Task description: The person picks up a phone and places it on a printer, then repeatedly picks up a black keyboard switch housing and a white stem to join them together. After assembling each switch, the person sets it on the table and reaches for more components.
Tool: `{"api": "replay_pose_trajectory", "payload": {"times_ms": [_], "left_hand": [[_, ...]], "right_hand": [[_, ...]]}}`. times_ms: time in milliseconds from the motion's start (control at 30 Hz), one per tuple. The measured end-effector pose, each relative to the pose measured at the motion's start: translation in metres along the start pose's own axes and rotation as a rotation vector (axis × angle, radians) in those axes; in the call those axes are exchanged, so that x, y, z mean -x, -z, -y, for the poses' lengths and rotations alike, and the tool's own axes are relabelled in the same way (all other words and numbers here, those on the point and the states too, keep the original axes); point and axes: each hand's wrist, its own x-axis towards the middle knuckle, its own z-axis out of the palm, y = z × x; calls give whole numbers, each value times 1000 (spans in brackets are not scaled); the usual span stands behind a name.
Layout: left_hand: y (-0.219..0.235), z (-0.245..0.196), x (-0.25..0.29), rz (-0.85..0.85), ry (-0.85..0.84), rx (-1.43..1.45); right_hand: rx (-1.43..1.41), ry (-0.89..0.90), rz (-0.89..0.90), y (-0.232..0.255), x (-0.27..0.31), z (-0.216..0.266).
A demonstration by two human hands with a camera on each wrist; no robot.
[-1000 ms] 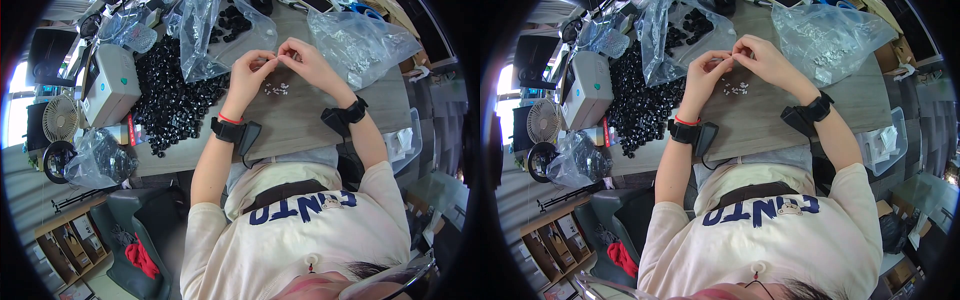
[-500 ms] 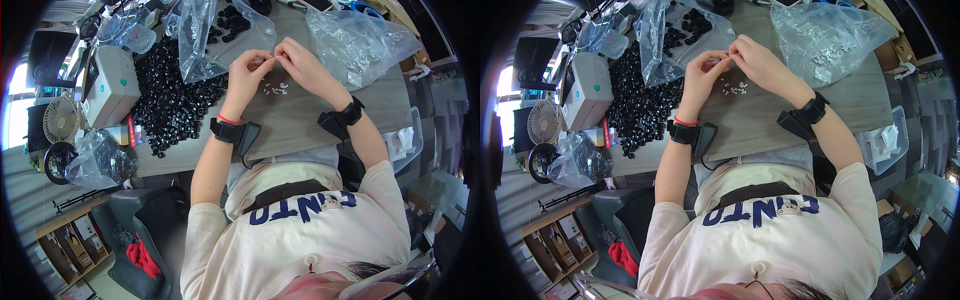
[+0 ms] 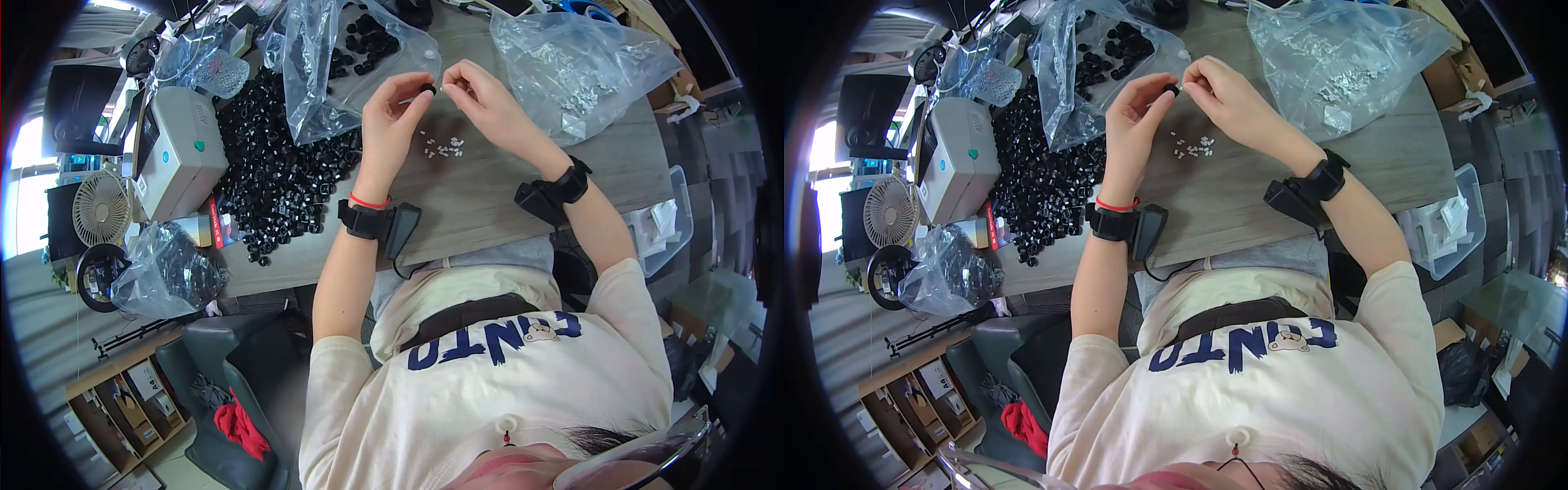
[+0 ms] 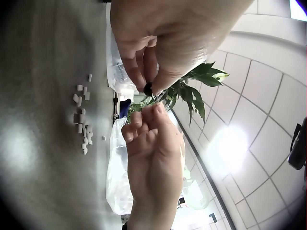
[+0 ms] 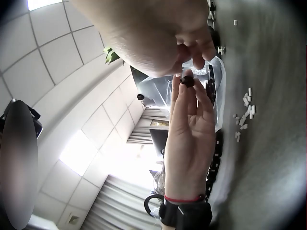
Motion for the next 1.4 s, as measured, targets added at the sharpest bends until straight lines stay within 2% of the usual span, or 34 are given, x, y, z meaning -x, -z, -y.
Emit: {"api": "replay_pose_trajectory", "payload": {"times_ms": [100,1333,1367,1400], "left_hand": [[-3,-2,2,-22,51,143],[1,-6,3,7,51,38],[1,-6,3,9,50,61],[1,-7,3,13,48,84]], "right_hand": [[-5,-13,-19,-1,0,1],[256,255,-41,8,0,11],[256,256,-44,9,0,11],[185,179,-21,10,-1,10]]}}
